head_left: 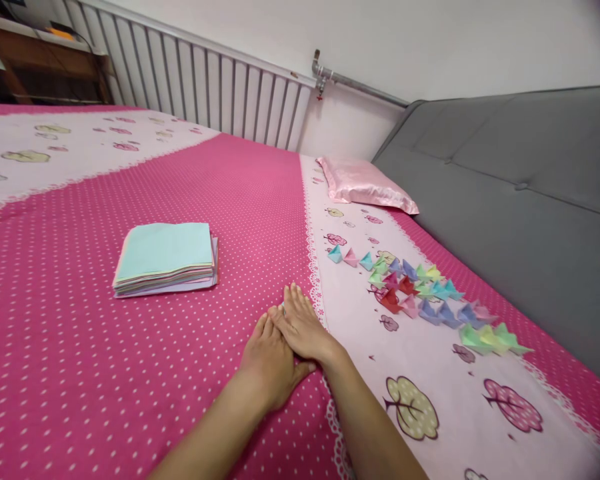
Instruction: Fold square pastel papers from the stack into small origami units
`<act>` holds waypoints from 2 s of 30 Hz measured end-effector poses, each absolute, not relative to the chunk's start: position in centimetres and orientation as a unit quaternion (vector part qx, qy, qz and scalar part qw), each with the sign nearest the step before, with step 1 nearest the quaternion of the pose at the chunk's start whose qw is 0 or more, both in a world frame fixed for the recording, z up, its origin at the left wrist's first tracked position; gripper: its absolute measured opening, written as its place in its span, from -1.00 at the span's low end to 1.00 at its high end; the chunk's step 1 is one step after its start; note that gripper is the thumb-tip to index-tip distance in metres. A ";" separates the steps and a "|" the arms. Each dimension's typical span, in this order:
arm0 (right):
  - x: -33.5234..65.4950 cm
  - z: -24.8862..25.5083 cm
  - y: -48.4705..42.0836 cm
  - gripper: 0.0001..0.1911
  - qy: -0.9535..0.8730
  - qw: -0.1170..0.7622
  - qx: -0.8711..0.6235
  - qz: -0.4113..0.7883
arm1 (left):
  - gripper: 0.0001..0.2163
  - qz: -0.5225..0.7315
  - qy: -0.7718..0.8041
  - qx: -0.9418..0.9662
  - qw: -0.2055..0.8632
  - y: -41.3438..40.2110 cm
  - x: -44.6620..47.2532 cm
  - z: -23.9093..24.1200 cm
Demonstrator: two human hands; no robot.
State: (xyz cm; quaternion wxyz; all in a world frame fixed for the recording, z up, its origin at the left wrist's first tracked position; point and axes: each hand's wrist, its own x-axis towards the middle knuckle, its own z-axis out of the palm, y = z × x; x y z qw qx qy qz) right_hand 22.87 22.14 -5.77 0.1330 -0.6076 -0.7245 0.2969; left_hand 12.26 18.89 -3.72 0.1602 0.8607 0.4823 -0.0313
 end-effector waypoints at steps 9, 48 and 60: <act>23.0 -6.0 22.3 -0.17 -0.723 0.127 -0.625 0.266 | -0.26 -0.095 0.494 0.851 0.152 18.7 12.5 -2.8; 24.0 -7.1 24.0 -0.34 -0.590 0.421 -0.615 0.310 | -0.78 0.192 0.633 0.680 0.317 23.1 10.1 -4.1; 24.5 -6.4 24.1 -0.49 -0.335 0.629 -0.482 0.510 | -0.93 0.379 0.586 0.585 0.413 24.0 10.1 -5.1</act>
